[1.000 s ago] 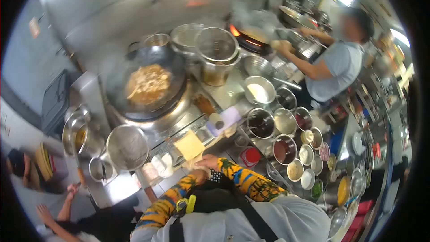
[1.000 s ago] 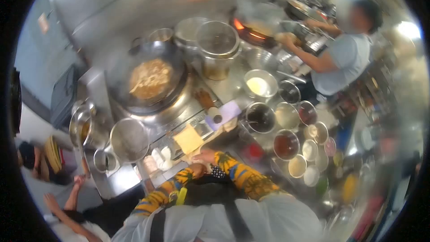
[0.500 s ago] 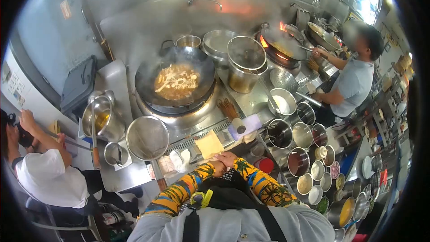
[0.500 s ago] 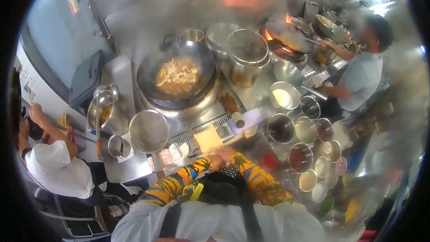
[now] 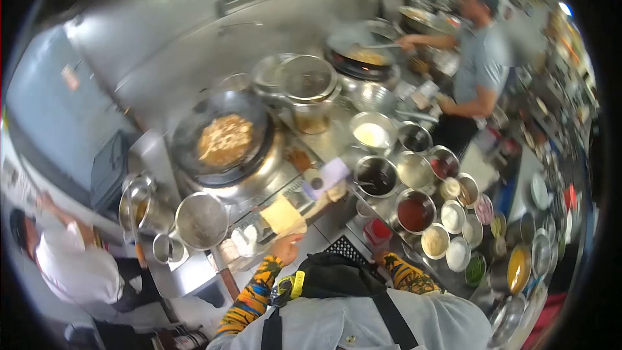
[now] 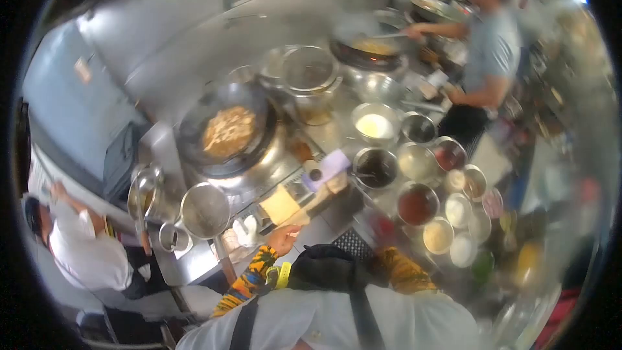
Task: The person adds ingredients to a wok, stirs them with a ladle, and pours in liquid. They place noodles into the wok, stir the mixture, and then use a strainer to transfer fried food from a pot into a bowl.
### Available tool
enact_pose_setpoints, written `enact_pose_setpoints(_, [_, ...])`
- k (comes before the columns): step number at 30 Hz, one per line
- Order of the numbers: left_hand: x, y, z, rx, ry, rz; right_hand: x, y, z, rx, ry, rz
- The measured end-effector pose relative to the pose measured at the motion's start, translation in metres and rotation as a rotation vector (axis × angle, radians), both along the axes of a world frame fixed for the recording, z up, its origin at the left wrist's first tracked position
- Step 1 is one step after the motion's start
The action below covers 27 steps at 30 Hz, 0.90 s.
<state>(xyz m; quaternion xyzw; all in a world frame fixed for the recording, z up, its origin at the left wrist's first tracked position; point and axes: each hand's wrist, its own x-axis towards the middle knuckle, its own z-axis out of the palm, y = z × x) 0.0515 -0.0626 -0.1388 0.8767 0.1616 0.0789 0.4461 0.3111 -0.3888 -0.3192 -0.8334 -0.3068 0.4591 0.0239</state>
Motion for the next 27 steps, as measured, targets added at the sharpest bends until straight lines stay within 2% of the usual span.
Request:
enact_pose_setpoints(3, [0.015,-0.044,0.001,-0.545,0.152,0.26,0.009,-0.058,-0.014,0.016,-0.002,-0.118])
enact_pose_setpoints(5, [0.033,-0.052,-0.023,-0.605,0.123,0.1,0.008,-0.084,-0.013,0.066,0.001,-0.227])
enact_pose_setpoints(7, [0.057,-0.044,-0.05,-0.507,0.188,-0.127,-0.004,-0.108,0.008,0.078,0.015,-0.375])
enact_pose_setpoints(8, [0.069,-0.032,-0.081,-0.748,0.233,-0.024,-0.01,-0.112,0.025,0.087,0.024,-0.456])
enact_pose_setpoints(9, [0.08,-0.038,-0.068,-0.613,0.272,-0.126,-0.017,-0.117,0.04,0.079,0.033,-0.549])
enact_pose_setpoints(10, [0.09,-0.047,-0.065,-0.454,0.459,-0.075,-0.027,-0.122,0.05,0.07,0.043,-0.64])
enact_pose_setpoints(11, [0.101,-0.049,-0.065,-0.368,0.527,-0.127,-0.041,-0.13,0.056,0.071,0.038,-0.777])
enact_pose_setpoints(13, [0.112,-0.043,-0.076,-0.265,0.592,-0.288,-0.071,-0.13,0.034,0.136,-0.043,-1.145])
enact_pose_setpoints(16, [0.131,-0.043,-0.091,-0.164,0.636,-0.48,-0.122,-0.163,0.012,0.157,-0.089,-1.071])
enact_pose_setpoints(18, [0.148,-0.041,-0.096,-0.109,0.653,-0.579,-0.177,-0.166,0.043,-0.054,-0.255,-1.383])
enact_pose_setpoints(20, [0.165,-0.035,-0.096,-0.059,0.652,-0.658,-0.242,-0.172,0.03,-0.106,-0.247,-1.591])
enact_pose_setpoints(21, [0.172,-0.034,-0.095,-0.041,0.646,-0.695,-0.278,-0.182,-0.001,-0.032,-0.163,-1.645])
enact_pose_setpoints(23, [0.186,-0.032,-0.094,-0.009,0.627,-0.754,-0.344,-0.168,0.013,-0.082,-0.188,-1.745])
enact_pose_setpoints(25, [0.199,-0.032,-0.093,0.018,0.607,-0.823,-0.403,-0.153,0.002,-0.199,0.084,-1.761])
enact_pose_setpoints(27, [0.208,-0.034,-0.092,0.042,0.596,-0.895,-0.457,-0.128,-0.041,-0.22,0.2,-1.737])
